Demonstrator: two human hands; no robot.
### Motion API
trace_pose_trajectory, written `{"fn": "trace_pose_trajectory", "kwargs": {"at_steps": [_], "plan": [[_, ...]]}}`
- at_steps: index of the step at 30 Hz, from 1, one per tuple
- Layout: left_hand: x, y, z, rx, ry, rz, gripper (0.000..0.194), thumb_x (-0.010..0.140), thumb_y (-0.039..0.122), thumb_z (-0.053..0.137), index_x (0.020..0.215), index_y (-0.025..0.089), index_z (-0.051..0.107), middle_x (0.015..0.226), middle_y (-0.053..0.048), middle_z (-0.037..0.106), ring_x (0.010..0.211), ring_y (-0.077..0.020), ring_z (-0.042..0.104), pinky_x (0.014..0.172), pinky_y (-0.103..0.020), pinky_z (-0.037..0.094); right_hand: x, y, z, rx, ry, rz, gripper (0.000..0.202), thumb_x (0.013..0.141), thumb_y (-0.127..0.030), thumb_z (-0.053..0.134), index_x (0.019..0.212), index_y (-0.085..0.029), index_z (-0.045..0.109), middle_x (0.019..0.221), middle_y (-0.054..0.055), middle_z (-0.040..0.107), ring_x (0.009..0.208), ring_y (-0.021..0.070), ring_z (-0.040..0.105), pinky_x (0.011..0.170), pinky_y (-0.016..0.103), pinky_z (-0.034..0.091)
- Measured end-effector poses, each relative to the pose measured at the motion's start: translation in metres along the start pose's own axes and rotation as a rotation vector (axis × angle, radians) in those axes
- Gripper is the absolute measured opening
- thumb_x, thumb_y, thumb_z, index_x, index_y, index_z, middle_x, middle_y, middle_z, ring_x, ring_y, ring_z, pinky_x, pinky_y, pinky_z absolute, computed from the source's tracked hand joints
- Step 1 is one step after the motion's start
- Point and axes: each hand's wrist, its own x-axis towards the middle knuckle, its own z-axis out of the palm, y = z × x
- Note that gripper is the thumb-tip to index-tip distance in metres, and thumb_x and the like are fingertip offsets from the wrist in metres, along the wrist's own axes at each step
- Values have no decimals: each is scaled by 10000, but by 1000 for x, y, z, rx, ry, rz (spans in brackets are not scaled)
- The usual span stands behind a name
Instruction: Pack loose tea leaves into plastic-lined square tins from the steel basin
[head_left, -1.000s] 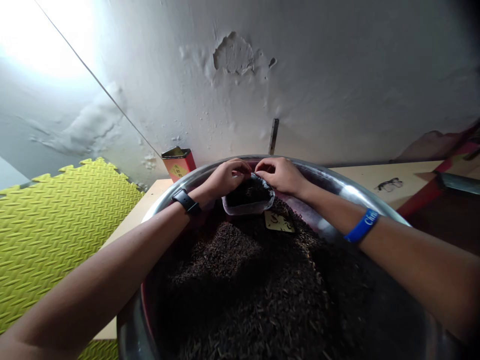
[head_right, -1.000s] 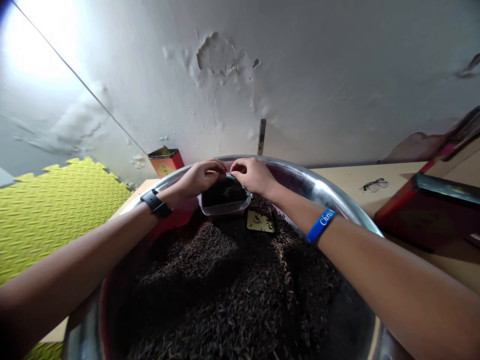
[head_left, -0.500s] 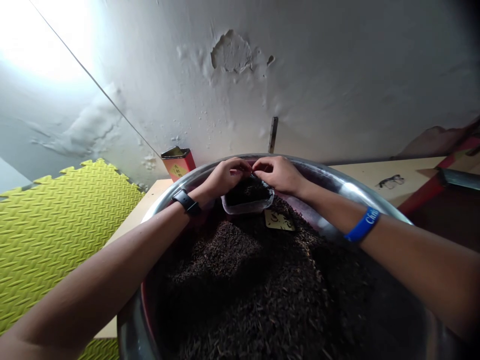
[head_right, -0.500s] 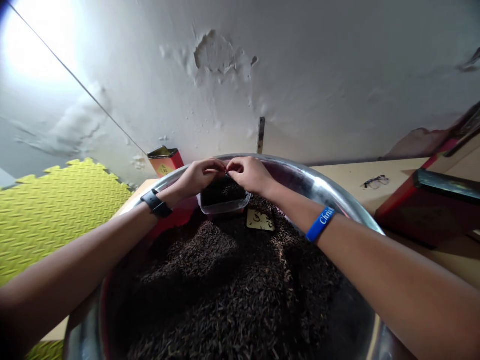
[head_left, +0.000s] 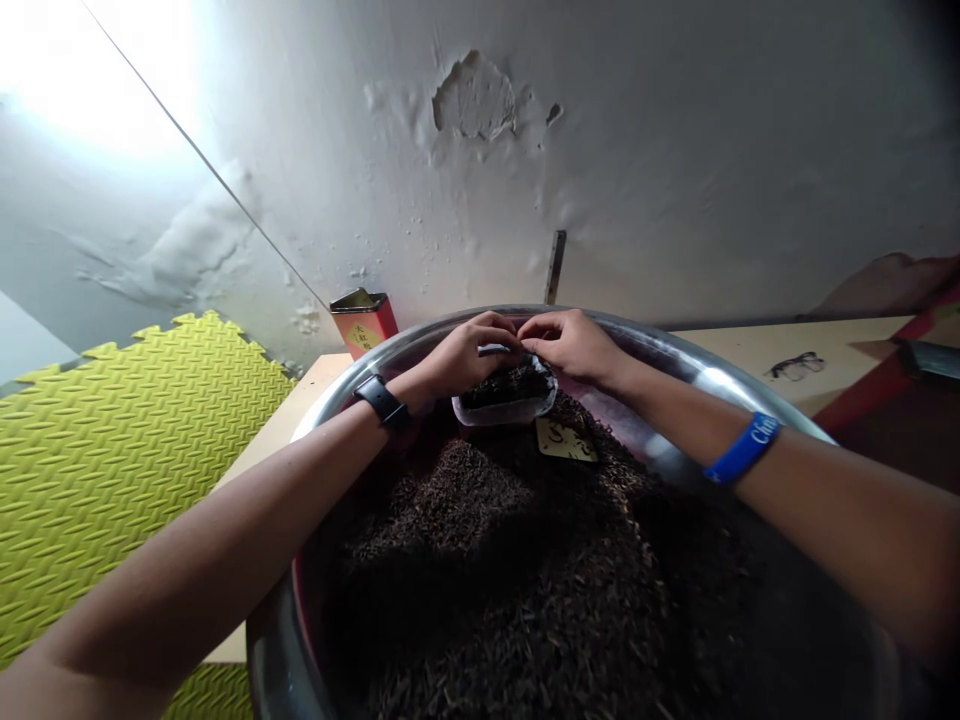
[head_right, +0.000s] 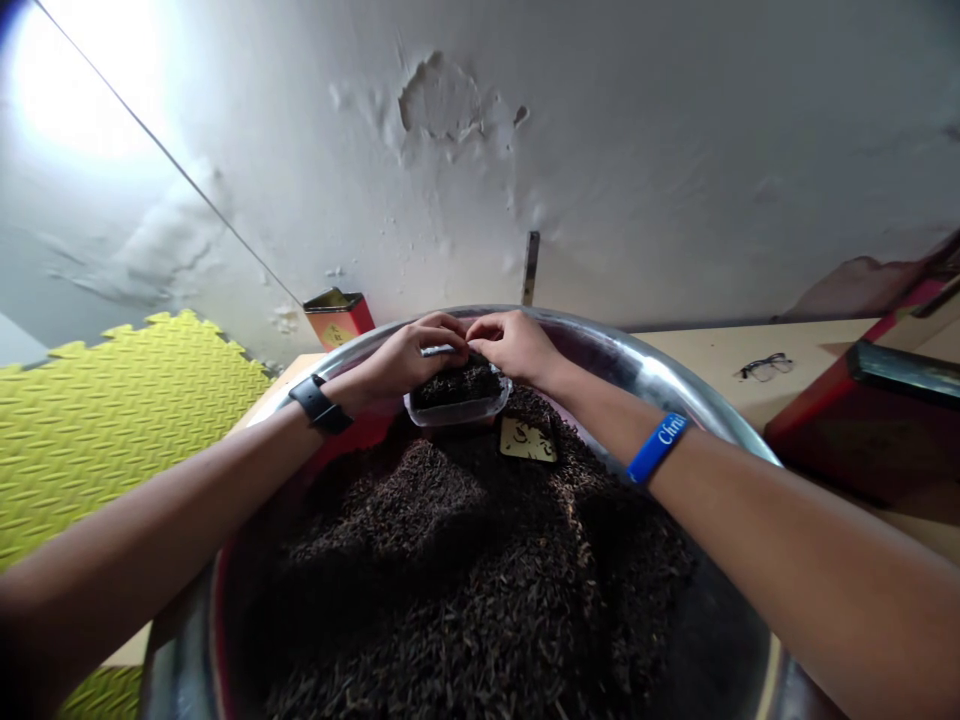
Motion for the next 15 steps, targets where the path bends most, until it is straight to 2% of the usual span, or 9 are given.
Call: {"fn": "trace_pose_trajectory", "kwargs": {"at_steps": [4, 7, 10, 15], "plan": [[2, -9, -7, -29, 98, -23, 128, 833, 244, 597, 878, 140, 657, 1015, -79, 631, 935, -151, 597, 876, -312, 487, -1, -3, -3, -23, 17, 2, 106, 752, -240, 612, 791, -170, 682, 800, 54, 687, 752, 194, 616, 721, 331, 474], [3, -20, -15, -17, 156, -54, 151, 847, 259, 574, 875, 132, 650, 946, -78, 648, 879, -145, 602, 824, -299, 497, -4, -7, 0, -44, -72, -28, 131, 765, -264, 604, 806, -178, 694, 826, 58, 694, 763, 202, 621, 714, 334, 470], [2, -26, -20, 47, 156, -78, 159, 846, 263, 566, 876, 138, 660, 916, -69, 665, 864, -143, 604, 822, -298, 489, -9, -13, 5, -59, -168, -77, 155, 786, -261, 582, 824, -188, 713, 854, 53, 703, 778, 201, 626, 717, 330, 460], [0, -28, -17, 57, 102, -120, 170, 810, 277, 607, 889, 136, 660, 907, -62, 678, 835, -140, 618, 809, -288, 491, -17, -28, 11, -86, -226, -101, 179, 818, -258, 561, 846, -180, 719, 850, 42, 707, 760, 178, 624, 703, 303, 439]]}}
